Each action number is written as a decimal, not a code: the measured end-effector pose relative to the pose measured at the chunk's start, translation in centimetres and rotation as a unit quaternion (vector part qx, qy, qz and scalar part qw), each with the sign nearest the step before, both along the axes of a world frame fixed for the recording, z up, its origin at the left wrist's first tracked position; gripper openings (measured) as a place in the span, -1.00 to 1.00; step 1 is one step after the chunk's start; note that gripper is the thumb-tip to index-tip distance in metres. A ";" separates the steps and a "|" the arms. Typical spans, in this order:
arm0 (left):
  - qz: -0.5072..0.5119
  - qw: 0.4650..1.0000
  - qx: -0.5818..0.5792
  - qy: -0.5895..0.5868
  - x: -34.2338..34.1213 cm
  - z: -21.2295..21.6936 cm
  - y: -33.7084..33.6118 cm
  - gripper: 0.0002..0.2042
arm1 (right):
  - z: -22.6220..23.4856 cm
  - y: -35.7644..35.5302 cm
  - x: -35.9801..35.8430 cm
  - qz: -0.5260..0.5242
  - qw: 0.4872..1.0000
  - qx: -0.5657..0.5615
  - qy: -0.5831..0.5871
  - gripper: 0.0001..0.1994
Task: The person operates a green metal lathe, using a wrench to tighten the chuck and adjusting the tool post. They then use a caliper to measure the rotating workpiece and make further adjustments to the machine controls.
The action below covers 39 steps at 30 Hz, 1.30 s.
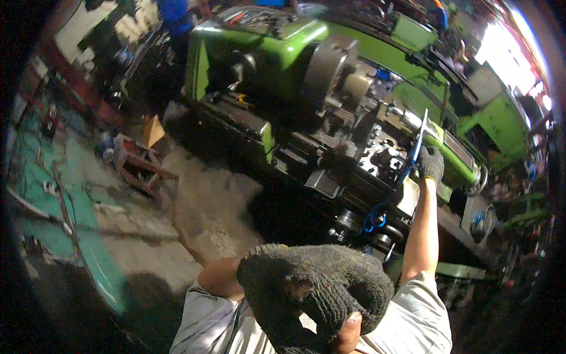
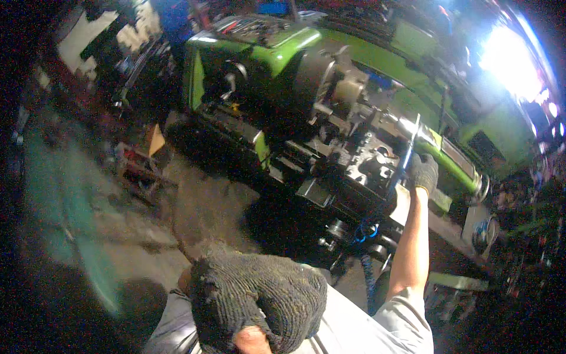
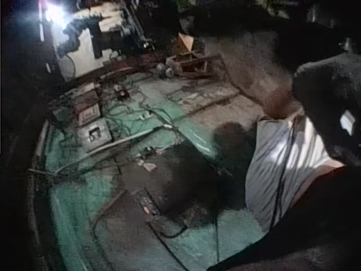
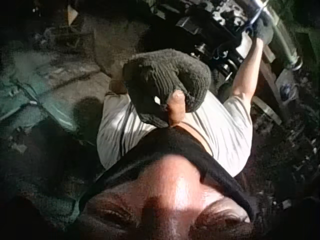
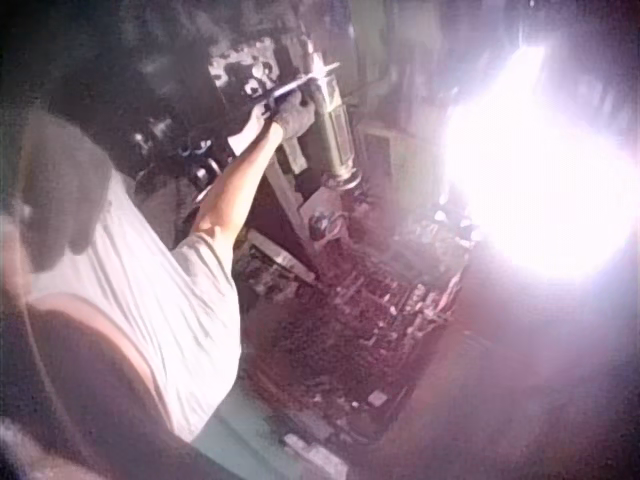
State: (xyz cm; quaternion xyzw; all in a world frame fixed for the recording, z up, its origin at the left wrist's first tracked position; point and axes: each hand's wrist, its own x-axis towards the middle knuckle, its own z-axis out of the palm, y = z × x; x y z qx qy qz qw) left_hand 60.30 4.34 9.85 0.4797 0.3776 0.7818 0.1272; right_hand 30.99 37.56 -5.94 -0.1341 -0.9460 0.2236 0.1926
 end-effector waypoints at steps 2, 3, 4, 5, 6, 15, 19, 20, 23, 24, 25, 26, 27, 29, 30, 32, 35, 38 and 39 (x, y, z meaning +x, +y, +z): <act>-0.023 0.999 -0.016 -0.031 -0.8 -0.8 1.1 -0.65 | -0.7 0.7 -0.2 0.002 1.000 -0.008 0.010 -0.52; -0.024 0.998 -0.028 -0.044 -0.8 -1.0 1.7 -0.65 | -1.1 0.3 -0.5 0.004 1.000 -0.022 0.013 -0.52; -0.031 0.997 -0.035 -0.055 -1.0 -1.2 2.2 -0.65 | -0.9 0.2 -0.5 0.000 0.999 -0.027 0.020 -0.52; -0.038 0.996 -0.041 -0.066 -1.2 -1.6 2.6 -0.65 | -1.2 0.3 -0.3 -0.004 0.999 -0.034 0.037 -0.53; -0.040 0.995 -0.049 -0.081 -1.3 -2.1 3.1 -0.64 | -1.1 0.5 -0.2 0.006 0.999 -0.043 0.027 -0.54; -0.063 0.983 -0.078 -0.155 -3.1 -4.1 3.8 -0.63 | -1.0 0.3 0.5 0.008 0.999 -0.039 0.003 -0.57; -0.069 0.977 -0.086 -0.182 -3.2 -4.3 2.5 -0.62 | -0.5 -0.2 0.6 -0.016 1.000 -0.012 0.009 -0.54; -0.064 0.977 -0.088 -0.185 -3.3 -4.2 1.9 -0.62 | 0.0 -0.7 0.3 -0.024 0.999 -0.011 -0.018 -0.53; -0.063 0.974 -0.091 -0.198 -3.4 -4.1 -0.1 -0.62 | -0.9 -0.1 0.0 -0.061 0.998 0.011 -0.013 -0.52; -0.054 0.974 -0.089 -0.203 -3.3 -3.8 -1.0 -0.61 | 0.3 -1.2 0.3 -0.061 0.997 0.018 -0.037 -0.52; -0.048 0.973 -0.088 -0.206 -3.4 -3.5 -1.9 -0.61 | -0.1 -0.6 -0.3 -0.064 0.997 0.025 -0.047 -0.52; -0.048 0.973 -0.088 -0.208 -3.5 -3.1 -2.6 -0.61 | -0.3 0.9 -1.0 -0.065 0.996 0.032 -0.057 -0.52; -0.043 0.972 -0.085 -0.214 -3.7 -2.9 -3.6 -0.61 | -0.6 1.6 -1.3 -0.068 0.995 0.047 -0.063 -0.53; -0.028 0.971 -0.078 -0.226 -3.8 -2.5 -5.2 -0.60 | -0.3 0.3 -1.3 -0.070 0.993 0.053 -0.081 -0.50; -0.025 0.969 -0.072 -0.237 -4.0 -2.6 -6.0 -0.60 | 0.0 -0.5 -0.8 -0.079 0.991 0.048 -0.094 -0.48; -0.033 0.966 -0.059 -0.249 -4.3 -2.2 -7.2 -0.60 | -1.6 2.3 -1.6 -0.089 0.991 0.073 -0.072 -0.45; -0.046 0.962 -0.043 -0.267 -4.0 -1.6 -8.6 -0.59 | -2.3 3.7 -2.2 -0.115 0.987 0.059 -0.092 -0.39; -0.042 0.945 -0.036 -0.321 -2.8 -0.9 -10.1 -0.59 | -0.7 -2.8 -1.8 -0.062 0.983 0.047 -0.164 -0.41; -0.073 0.936 -0.025 -0.344 -2.3 -0.2 -10.4 -0.59 | 0.2 -1.7 -1.2 -0.090 0.983 0.061 -0.151 -0.44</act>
